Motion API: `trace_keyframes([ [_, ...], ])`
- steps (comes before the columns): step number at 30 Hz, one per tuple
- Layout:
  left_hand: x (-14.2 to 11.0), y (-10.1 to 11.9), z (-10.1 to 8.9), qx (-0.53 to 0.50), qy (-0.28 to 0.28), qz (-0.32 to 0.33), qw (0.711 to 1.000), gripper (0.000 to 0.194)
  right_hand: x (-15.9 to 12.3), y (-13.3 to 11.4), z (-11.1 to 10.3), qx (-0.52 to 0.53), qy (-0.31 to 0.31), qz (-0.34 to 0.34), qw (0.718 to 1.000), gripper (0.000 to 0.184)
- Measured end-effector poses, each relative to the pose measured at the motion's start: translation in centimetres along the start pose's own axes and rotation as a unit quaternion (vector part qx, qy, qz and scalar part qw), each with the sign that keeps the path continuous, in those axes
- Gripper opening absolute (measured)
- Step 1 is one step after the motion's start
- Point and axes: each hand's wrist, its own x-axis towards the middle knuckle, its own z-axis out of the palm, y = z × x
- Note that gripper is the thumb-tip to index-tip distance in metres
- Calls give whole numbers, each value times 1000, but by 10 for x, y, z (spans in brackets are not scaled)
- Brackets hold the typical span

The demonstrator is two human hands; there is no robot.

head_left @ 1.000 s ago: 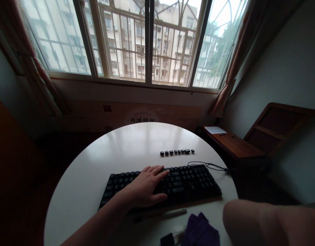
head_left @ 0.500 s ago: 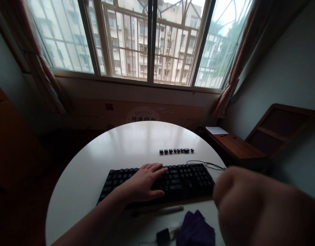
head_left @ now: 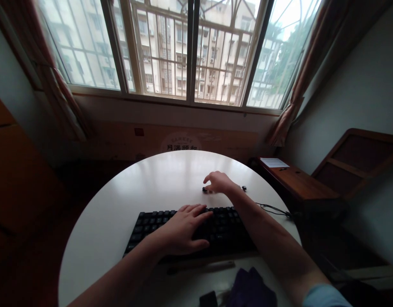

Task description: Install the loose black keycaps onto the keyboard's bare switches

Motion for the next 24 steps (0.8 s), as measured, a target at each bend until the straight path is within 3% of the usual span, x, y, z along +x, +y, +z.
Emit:
trace_keyframes([
  [4,0,0,1,0,1,1,1000,81,2,0,13,-2,-18,-5,1000,33],
  [8,0,0,1,6,4,6,1000,80,2,-2,16,-4,-14,-4,1000,24],
  [11,1,-1,2,13,2,9,1000,80,1,-9,7,3,0,-3,1000,19],
  [14,1,-2,4,10,5,10,1000,81,-8,-17,-16,22,22,-7,999,20],
  [17,2,-3,5,7,10,12,1000,79,-37,-25,-40,81,83,-52,992,20],
  [20,3,-2,5,12,5,14,1000,79,-86,-30,-51,155,120,-118,973,18],
  [24,5,-1,5,15,-19,5,1000,79,-152,-34,-39,212,16,-138,967,23],
])
